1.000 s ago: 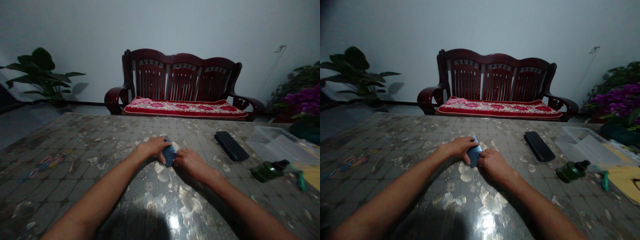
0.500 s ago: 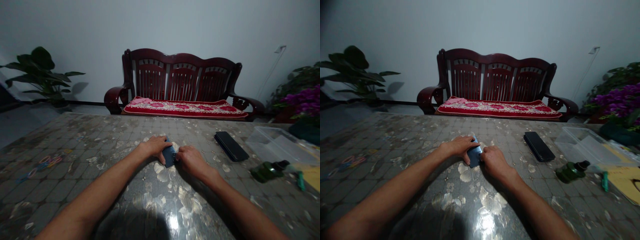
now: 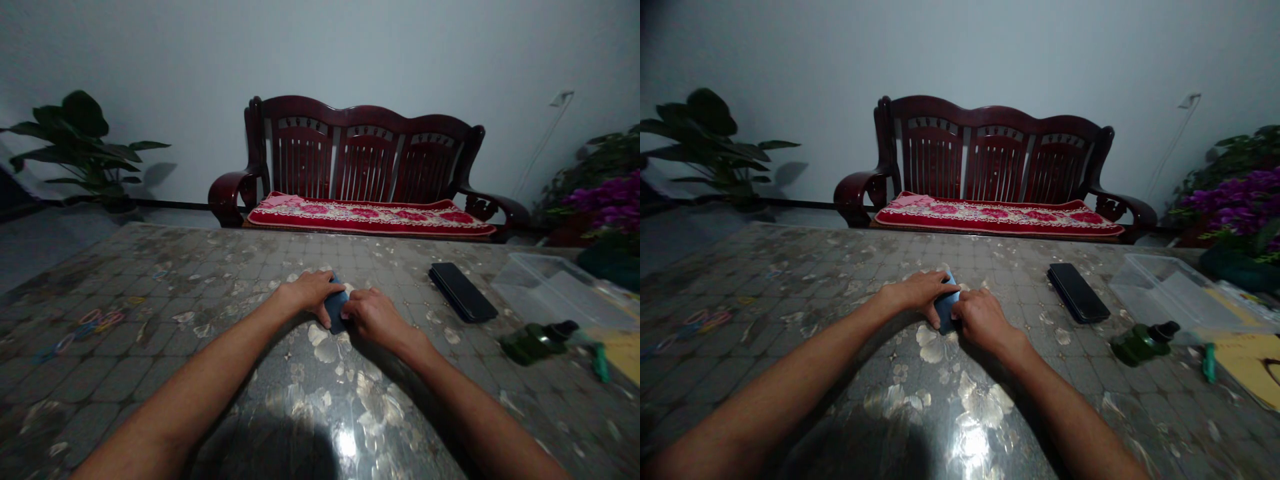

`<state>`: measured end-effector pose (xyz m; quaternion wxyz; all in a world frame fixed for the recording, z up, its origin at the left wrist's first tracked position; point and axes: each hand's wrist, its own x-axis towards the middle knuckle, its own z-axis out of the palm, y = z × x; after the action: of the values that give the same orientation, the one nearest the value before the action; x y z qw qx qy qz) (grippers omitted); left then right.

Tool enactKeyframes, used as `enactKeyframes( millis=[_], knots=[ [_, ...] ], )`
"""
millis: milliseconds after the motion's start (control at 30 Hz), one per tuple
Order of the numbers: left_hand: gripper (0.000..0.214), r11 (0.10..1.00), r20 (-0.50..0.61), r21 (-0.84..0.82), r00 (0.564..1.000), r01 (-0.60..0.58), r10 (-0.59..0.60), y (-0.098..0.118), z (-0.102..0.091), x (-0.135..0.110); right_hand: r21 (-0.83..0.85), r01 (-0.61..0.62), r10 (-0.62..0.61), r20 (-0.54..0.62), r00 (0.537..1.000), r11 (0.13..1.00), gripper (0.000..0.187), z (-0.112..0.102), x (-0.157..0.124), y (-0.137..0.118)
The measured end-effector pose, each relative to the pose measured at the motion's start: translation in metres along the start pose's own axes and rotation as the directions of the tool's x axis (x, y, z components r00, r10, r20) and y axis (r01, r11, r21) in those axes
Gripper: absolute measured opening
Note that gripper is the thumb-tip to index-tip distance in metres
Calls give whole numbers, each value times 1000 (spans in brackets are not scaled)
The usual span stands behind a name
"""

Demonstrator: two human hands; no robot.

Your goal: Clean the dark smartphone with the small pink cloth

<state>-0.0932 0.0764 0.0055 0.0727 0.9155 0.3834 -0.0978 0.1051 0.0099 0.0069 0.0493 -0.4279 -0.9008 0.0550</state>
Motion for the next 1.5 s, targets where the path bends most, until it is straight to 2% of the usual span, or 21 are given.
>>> enactKeyframes(
  millis=[133,333,433,567,800,900,1000,1067,1233,1333,1433,1500],
  knots=[
    [92,1000,5,15,1000,-2,2,0,0,0,9,-48,48,-73,996,999,26,1,5,6],
    [95,1000,-25,26,1000,-11,12,-3,6,1,36,19,-21,59,998,999,27,-5,1,8],
    [94,999,-56,48,998,15,-12,0,8,1,30,-89,89,16,996,996,26,-6,-2,12],
    [92,995,-97,77,994,61,-53,8,11,-1,34,-250,252,-69,965,968,29,1,-5,20],
    [84,995,-168,91,986,40,-24,12,11,-1,13,-334,334,-23,942,943,26,0,-10,23],
    [79,987,-181,108,979,119,-98,19,13,1,39,-356,358,-83,930,934,27,0,-11,20],
    [75,959,-224,131,950,250,-217,28,16,3,44,-357,360,-136,923,933,27,5,-10,18],
    [74,945,-236,134,936,297,-260,33,17,2,24,-347,346,-149,926,938,27,11,-8,18],
    [65,963,-106,106,966,247,-236,24,11,0,-22,-316,308,-158,938,949,27,15,-5,16],
    [66,978,-31,84,982,190,-188,11,7,-1,-10,-269,267,-93,959,963,25,11,-6,13],
    [69,984,-8,82,987,159,-159,2,5,-2,11,-215,215,-43,976,977,23,6,-8,11],
    [67,984,-13,85,988,157,-157,2,4,-3,10,-237,237,-70,969,971,24,5,-9,13]
  ],
)
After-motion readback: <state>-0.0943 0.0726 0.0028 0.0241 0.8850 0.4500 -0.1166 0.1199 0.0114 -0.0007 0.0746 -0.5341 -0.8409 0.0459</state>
